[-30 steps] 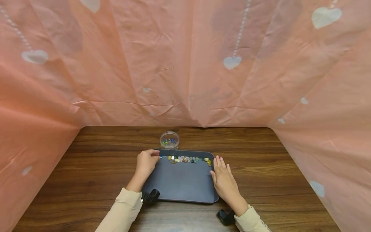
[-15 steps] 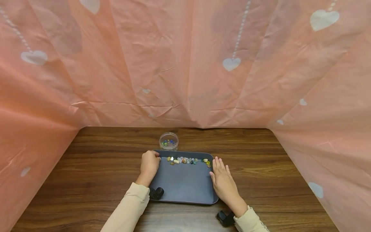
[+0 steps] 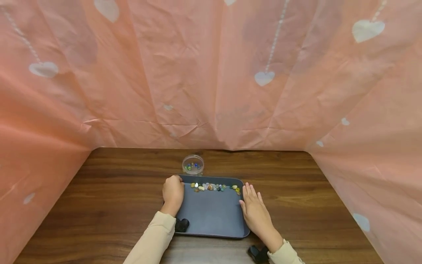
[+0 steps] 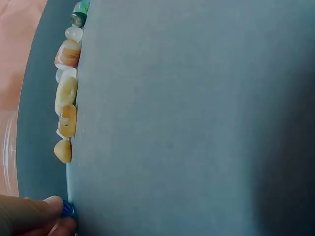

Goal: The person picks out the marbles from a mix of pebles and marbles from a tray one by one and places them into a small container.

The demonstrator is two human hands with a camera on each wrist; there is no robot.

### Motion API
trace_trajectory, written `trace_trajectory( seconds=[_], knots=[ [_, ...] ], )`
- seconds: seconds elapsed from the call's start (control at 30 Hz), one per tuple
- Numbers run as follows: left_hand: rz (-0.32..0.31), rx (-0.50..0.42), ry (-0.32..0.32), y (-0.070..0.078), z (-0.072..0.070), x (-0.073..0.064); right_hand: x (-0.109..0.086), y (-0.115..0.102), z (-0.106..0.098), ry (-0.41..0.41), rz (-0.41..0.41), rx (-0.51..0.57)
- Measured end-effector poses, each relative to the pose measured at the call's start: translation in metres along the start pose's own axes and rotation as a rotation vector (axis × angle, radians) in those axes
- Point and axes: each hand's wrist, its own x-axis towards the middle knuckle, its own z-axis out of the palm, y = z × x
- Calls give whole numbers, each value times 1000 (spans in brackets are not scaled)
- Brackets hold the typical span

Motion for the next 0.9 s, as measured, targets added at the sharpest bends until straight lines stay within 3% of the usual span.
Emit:
trace_trajectory(
  seconds=[0.23, 0.4, 0.47, 0.63, 0.7, 0.77, 0.9],
  knots=[
    [-33, -66, -3, -5, -2, -3, 0, 2, 6, 4, 0, 13],
    [-71, -209, -7, -14, -11, -7, 0, 2, 12, 0, -14, 10],
    [-111, -335, -40, -18, -15, -6, -1, 2, 12, 6, -11, 10],
    [-294, -830, -176, -21, -25, 1, -1, 2, 12, 24, -6, 5],
    [-354, -981, -220, -20, -28, 5, 0, 3, 12, 30, -7, 1],
    [-376, -1070, -256, -18, -30, 11, 2, 3, 11, 37, -9, -1],
    [-380, -1157, -291, -9, -35, 26, 7, 2, 10, 49, -11, 3]
  ],
)
